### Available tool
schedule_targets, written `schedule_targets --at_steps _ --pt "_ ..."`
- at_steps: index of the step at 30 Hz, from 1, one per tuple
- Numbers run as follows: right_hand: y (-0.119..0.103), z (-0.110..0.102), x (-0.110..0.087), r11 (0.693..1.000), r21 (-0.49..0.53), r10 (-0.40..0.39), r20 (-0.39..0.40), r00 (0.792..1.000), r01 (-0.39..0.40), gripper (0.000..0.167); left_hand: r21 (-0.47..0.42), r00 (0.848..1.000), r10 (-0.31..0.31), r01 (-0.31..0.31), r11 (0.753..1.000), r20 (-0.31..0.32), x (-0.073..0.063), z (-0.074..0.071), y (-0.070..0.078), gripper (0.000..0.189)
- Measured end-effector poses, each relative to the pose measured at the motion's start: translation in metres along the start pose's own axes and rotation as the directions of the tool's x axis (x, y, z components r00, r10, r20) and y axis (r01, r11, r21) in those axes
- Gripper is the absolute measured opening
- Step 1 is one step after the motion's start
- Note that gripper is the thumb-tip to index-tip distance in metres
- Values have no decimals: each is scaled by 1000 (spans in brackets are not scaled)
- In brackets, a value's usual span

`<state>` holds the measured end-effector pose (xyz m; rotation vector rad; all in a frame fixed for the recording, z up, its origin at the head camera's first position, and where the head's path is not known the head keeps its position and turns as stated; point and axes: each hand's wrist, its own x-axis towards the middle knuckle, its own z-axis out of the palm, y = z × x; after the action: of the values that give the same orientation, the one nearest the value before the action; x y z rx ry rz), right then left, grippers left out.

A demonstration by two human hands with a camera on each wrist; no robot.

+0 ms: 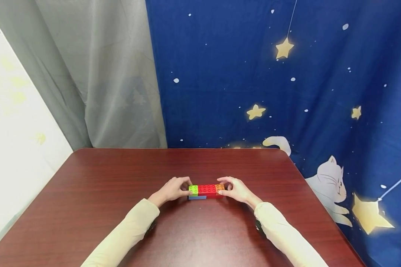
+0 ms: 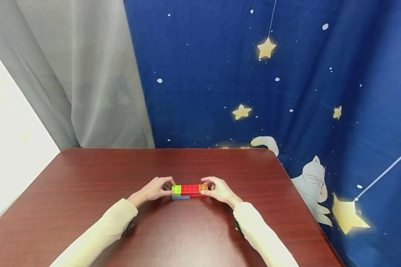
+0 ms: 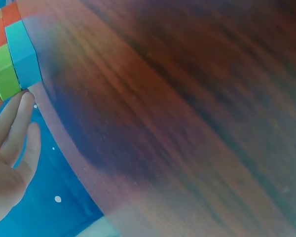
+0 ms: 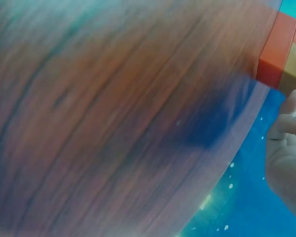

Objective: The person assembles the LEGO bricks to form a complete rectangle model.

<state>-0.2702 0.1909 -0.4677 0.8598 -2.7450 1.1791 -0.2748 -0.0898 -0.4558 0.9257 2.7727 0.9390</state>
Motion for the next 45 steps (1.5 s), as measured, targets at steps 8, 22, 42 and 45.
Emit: schedule_targets --at_steps 8,22,42,45 --pt "5 -5 -2 998 3 67 23 997 -67 31 -5 1000 -7 7 1000 9 1 -2 2 20" --pt "3 -6 -2 993 14 115 32 993 -115 31 -17 998 -49 49 999 39 2 -6 5 18" --pt "4 -4 -6 995 39 84 61 995 -87 34 20 999 -17 16 1000 34 -2 -4 4 20" --pt "6 -3 -7 996 41 80 77 994 -83 37 22 1000 -13 12 1000 29 -2 -3 4 20"
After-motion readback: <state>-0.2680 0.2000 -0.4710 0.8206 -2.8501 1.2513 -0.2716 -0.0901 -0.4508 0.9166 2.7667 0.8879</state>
